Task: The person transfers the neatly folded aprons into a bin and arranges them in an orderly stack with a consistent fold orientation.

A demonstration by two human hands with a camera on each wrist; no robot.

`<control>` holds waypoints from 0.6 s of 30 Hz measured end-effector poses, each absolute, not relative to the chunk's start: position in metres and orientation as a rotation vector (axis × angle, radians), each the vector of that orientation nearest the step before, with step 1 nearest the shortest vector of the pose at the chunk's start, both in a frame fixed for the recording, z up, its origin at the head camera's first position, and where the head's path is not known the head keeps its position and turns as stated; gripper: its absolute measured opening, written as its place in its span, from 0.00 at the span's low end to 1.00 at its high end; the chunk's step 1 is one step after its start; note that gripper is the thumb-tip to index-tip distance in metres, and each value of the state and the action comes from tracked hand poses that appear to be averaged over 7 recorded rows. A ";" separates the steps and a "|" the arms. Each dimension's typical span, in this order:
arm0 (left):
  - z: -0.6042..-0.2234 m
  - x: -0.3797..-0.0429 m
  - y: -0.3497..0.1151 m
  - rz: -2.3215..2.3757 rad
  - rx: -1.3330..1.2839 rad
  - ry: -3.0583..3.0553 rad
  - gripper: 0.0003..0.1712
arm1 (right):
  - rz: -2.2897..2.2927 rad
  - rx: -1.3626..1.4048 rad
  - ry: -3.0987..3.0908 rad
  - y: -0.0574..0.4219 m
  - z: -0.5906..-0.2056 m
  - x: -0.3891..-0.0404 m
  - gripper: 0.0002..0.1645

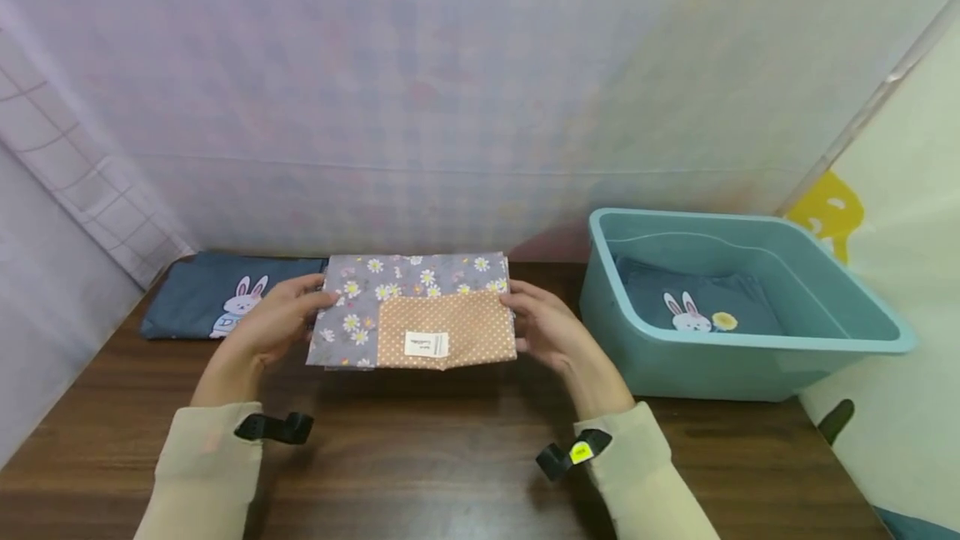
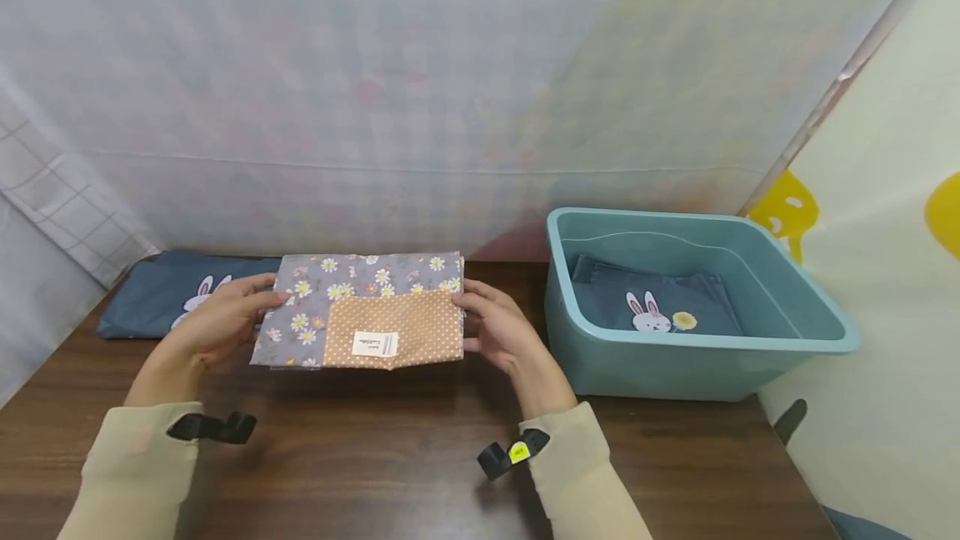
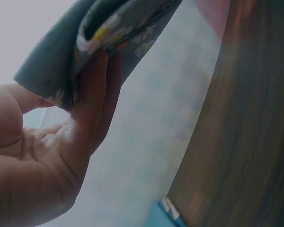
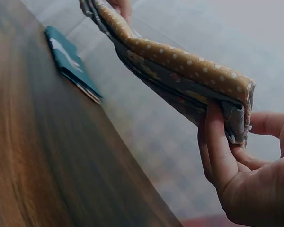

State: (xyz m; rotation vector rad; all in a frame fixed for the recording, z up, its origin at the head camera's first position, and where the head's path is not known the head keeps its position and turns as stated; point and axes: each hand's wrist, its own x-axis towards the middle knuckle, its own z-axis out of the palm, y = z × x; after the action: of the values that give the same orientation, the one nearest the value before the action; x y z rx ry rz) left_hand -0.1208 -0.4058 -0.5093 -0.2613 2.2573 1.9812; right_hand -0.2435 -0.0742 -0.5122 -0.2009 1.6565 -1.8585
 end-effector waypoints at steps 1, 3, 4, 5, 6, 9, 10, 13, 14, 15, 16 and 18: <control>-0.512 -0.122 -0.407 2.002 -0.246 2.253 0.37 | -1.855 -0.202 1.695 -0.075 -0.511 -0.242 0.20; -0.518 -0.124 -0.408 2.052 -0.218 2.229 0.35 | -1.851 -0.212 1.756 -0.078 -0.509 -0.241 0.21; -0.519 -0.125 -0.405 2.068 -0.213 2.220 0.34 | -1.855 -0.219 1.771 -0.075 -0.508 -0.242 0.22; -0.520 -0.126 -0.403 2.086 -0.212 2.210 0.33 | -1.861 -0.228 1.785 -0.073 -0.507 -0.243 0.23; -0.521 -0.127 -0.401 2.107 -0.210 2.195 0.33 | -1.868 -0.234 1.795 -0.071 -0.506 -0.244 0.23; -0.525 -0.130 -0.395 2.169 -0.215 2.150 0.33 | -1.901 -0.234 1.799 -0.065 -0.502 -0.247 0.22; -0.527 -0.131 -0.395 2.189 -0.221 2.138 0.34 | -1.912 -0.232 1.800 -0.065 -0.503 -0.247 0.22; -0.534 -0.135 -0.396 2.224 -0.244 2.114 0.34 | -1.947 -0.231 1.789 -0.065 -0.504 -0.249 0.20; -0.535 -0.136 -0.396 2.232 -0.252 2.106 0.35 | -1.957 -0.233 1.786 -0.065 -0.505 -0.249 0.19; -0.537 -0.136 -0.396 2.242 -0.253 2.098 0.35 | -1.964 -0.234 1.784 -0.065 -0.506 -0.249 0.18; -0.539 -0.137 -0.396 2.248 -0.260 2.093 0.35 | -1.971 -0.233 1.782 -0.066 -0.507 -0.249 0.18; -0.543 -0.139 -0.397 2.259 -0.259 2.082 0.35 | -1.977 -0.233 1.785 -0.066 -0.510 -0.249 0.18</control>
State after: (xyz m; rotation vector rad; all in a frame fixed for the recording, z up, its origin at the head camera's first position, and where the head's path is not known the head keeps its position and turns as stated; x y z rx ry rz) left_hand -0.1387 -0.3969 -0.5426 -0.2590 2.0825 2.2586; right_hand -0.2494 -0.0664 -0.5102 -0.2327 1.7846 -1.9771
